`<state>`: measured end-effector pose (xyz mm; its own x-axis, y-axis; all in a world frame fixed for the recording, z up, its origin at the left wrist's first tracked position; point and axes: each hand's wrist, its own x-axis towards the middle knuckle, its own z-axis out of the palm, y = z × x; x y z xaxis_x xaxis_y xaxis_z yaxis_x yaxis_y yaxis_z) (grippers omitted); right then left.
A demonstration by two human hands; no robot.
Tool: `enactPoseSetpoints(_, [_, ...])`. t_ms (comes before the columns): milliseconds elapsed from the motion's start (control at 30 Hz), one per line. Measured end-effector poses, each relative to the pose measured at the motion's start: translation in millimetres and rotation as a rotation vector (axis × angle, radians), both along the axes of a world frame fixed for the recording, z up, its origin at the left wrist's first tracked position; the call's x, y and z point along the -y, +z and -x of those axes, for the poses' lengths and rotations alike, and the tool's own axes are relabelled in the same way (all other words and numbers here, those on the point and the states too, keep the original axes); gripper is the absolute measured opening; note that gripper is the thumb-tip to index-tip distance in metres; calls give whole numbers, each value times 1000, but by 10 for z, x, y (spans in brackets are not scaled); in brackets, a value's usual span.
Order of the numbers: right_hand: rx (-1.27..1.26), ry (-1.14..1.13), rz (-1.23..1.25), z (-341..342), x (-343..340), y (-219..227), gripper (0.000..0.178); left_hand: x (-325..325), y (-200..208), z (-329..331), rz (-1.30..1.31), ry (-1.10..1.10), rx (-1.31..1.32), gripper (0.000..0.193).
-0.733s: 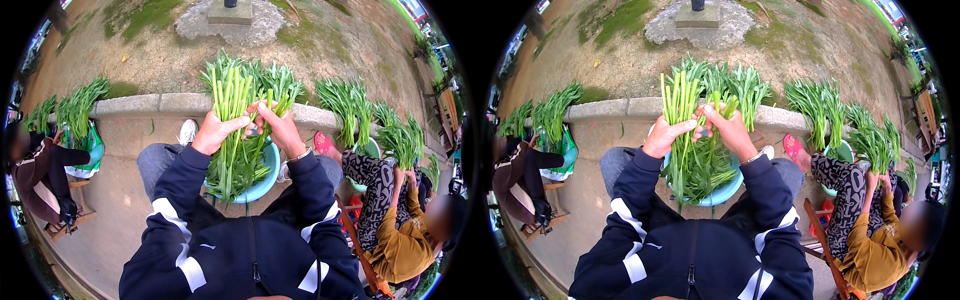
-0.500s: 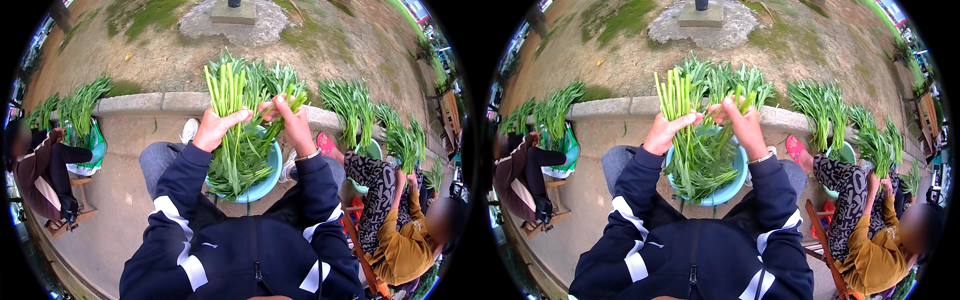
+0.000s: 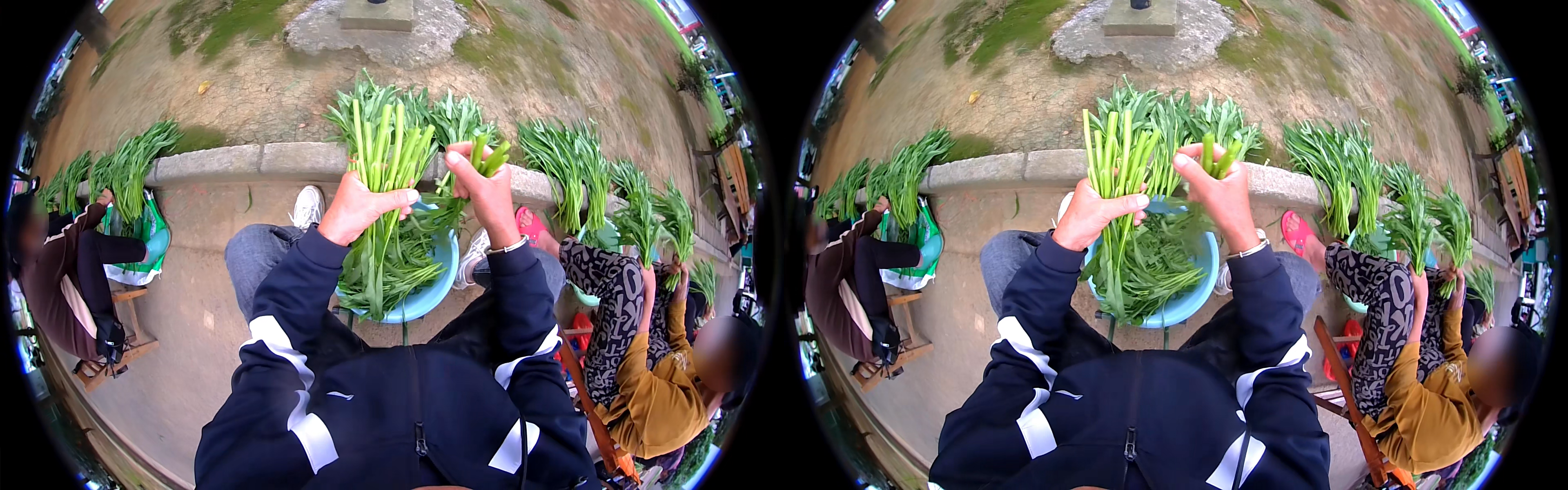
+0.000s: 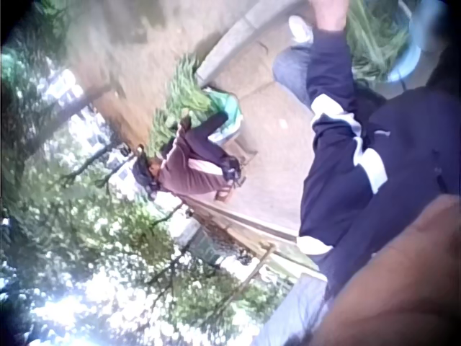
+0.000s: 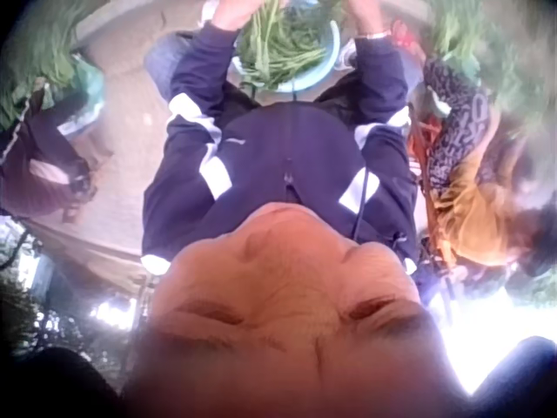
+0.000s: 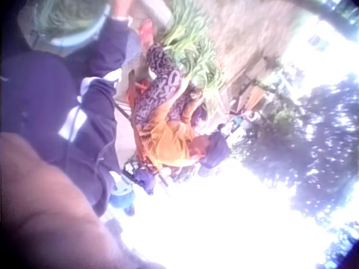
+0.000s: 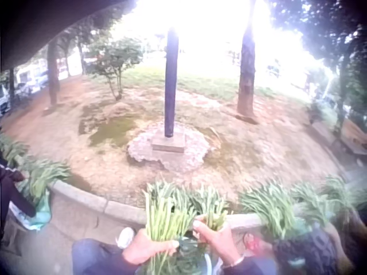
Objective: The person is sorting leafy greens by hand, picking through bunches and placing the stems into a blue bowl. Bunches of the vegetables are laid out on a concrete ledge in an outdoor area.
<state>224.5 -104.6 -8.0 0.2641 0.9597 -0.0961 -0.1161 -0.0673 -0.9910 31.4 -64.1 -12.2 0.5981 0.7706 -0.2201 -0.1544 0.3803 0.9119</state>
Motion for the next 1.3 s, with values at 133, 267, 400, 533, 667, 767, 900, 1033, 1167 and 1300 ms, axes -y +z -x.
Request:
enactPoseSetpoints(133, [-28,38,15,122,-32,15,23,24,-105,-45,4,-38,-18,26])
enactPoseSetpoints(267, [-19,84,-14,149,-53,-14,23,20,-85,-39,-10,-59,-58,35])
enactPoseSetpoints(400, [-47,109,-43,128,-80,-75,23,26,-52,-22,74,-47,35,34])
enactPoseSetpoints(533, [-97,159,-40,70,-70,-105,28,-5,-13,-16,126,-95,118,32])
enactPoseSetpoints(667, [-161,147,-40,-17,-76,-150,31,-49,-90,17,273,-11,59,28])
enactPoseSetpoints(767, [-258,107,-21,-35,-80,-178,32,-68,-88,47,314,23,93,30])
enactPoseSetpoints(900, [-371,85,54,-45,-46,-89,30,-96,-115,84,388,-38,156,27])
enactPoseSetpoints(1033, [-349,142,44,-70,-47,-114,27,-77,-75,68,374,-71,142,28])
enactPoseSetpoints(1167, [-157,136,24,-51,-30,-31,22,-72,-64,72,393,-77,162,25])
enactPoseSetpoints(1300, [-45,88,45,-26,-11,14,24,-44,-10,43,325,-67,67,24])
